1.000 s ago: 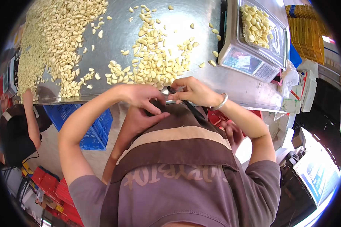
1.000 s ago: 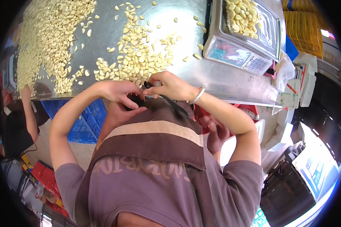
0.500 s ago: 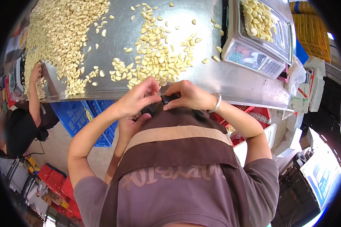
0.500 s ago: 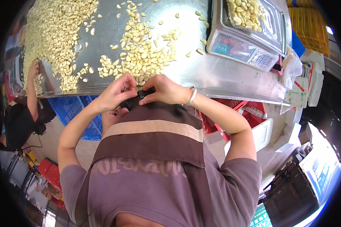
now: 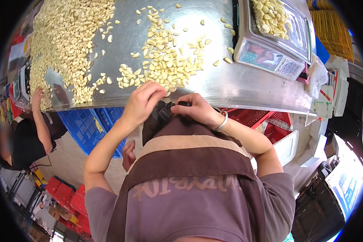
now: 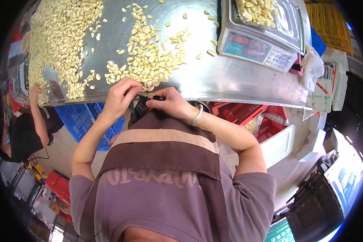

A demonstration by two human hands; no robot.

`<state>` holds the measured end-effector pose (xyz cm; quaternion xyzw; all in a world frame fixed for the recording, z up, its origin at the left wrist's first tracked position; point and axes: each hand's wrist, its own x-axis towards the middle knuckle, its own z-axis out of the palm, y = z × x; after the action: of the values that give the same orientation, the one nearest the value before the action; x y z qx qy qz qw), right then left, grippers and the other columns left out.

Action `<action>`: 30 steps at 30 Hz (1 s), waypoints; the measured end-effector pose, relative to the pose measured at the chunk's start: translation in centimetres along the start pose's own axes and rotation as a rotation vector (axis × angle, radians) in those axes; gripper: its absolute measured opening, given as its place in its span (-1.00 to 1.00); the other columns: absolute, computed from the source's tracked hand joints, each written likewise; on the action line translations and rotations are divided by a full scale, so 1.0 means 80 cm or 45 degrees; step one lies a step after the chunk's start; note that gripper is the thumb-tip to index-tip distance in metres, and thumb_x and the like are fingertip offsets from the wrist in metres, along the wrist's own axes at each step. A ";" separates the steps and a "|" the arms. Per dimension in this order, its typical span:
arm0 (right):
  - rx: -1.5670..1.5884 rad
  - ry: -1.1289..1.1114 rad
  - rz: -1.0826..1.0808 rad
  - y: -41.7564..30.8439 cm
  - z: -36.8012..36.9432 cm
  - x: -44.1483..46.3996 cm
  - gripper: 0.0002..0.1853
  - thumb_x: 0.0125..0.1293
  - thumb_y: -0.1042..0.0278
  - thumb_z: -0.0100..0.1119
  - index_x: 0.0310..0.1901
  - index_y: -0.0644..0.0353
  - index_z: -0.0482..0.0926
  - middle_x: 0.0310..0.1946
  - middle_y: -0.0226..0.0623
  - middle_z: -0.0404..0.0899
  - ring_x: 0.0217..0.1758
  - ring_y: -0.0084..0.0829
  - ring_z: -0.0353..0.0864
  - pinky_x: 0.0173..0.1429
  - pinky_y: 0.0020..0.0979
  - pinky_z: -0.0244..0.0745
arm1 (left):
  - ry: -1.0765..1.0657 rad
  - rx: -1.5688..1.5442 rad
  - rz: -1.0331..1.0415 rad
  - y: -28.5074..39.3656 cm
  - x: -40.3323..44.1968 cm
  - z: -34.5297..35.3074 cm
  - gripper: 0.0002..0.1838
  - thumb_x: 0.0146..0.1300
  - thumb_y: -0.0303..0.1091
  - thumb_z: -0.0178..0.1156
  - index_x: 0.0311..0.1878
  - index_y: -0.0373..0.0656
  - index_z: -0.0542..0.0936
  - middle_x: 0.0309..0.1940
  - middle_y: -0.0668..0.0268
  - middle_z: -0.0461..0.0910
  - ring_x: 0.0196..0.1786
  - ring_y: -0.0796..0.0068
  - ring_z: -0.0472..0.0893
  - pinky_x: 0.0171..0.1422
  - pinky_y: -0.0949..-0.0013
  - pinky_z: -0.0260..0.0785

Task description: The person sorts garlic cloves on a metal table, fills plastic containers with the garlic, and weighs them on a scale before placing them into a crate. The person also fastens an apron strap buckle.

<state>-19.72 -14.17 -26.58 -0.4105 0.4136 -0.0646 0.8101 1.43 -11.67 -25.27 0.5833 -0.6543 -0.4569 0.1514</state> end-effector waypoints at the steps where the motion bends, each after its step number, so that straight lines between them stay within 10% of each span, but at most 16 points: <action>1: 0.016 0.011 0.009 0.002 0.000 0.000 -0.79 0.22 0.27 0.27 -0.38 0.27 0.65 -0.61 -0.53 0.48 -0.56 -0.75 0.32 -0.48 -0.61 0.20 | 0.051 0.314 0.030 -0.001 -0.008 -0.007 -0.83 0.26 -0.40 0.16 -0.11 -0.21 0.54 -0.22 0.27 0.56 -0.15 0.45 0.49 -0.08 0.42 0.33; 5: 0.085 0.046 0.043 0.004 -0.001 0.000 -0.78 0.24 0.25 0.26 -0.43 0.23 0.63 -0.65 -0.56 0.44 -0.61 -0.77 0.27 -0.56 -0.63 0.12 | 0.160 0.491 0.488 0.021 -0.036 -0.001 -0.59 0.11 -0.31 0.32 0.05 -0.12 0.53 -0.23 0.17 0.62 -0.21 0.18 0.60 -0.14 0.36 0.41; 8: 0.036 0.053 0.002 0.005 -0.002 0.000 -0.79 0.27 0.27 0.22 -0.39 0.24 0.62 -0.65 -0.58 0.41 -0.61 -0.77 0.26 -0.57 -0.63 0.09 | 0.037 -0.295 -0.136 -0.001 -0.062 0.043 -0.51 0.11 -0.37 0.34 0.14 -0.15 0.47 -0.10 0.20 0.62 -0.01 0.28 0.60 0.04 0.36 0.40; 12: 0.028 0.128 -0.178 -0.010 -0.016 -0.002 -0.65 0.43 0.13 -0.12 -0.23 0.23 0.57 -0.58 -0.56 0.35 -0.55 -0.72 0.27 -0.47 -0.61 0.15 | 0.152 -1.480 -0.214 -0.008 -0.062 0.071 -0.44 0.16 -0.37 0.34 0.19 -0.31 0.39 0.03 0.25 0.58 0.06 0.50 0.55 0.14 0.45 0.38; 17: -0.467 0.059 -0.431 0.006 -0.016 0.006 -0.58 0.52 -0.01 -0.48 0.01 0.15 0.29 -0.32 -0.18 0.49 -0.26 -0.23 0.52 -0.07 -0.29 0.38 | -0.180 -1.721 -0.310 -0.020 -0.055 0.060 -0.44 0.17 -0.28 0.33 0.18 -0.33 0.40 0.02 0.24 0.58 0.04 0.54 0.55 0.18 0.48 0.37; 30: -0.412 0.224 -0.231 -0.003 0.004 0.012 -0.57 0.54 0.00 -0.44 -0.08 0.20 0.33 -0.46 -0.34 0.37 -0.33 -0.48 0.37 -0.11 -0.44 0.33 | -0.095 -1.728 -0.212 -0.027 -0.053 0.069 -0.62 0.17 -0.39 0.33 -0.03 -0.22 0.38 -0.15 0.20 0.62 -0.13 0.54 0.60 -0.02 0.48 0.47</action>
<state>-18.85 -14.57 -26.90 -0.5637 0.4491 -0.1058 0.6851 -0.08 -5.32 -28.43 0.3916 -0.1808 -0.7957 0.4252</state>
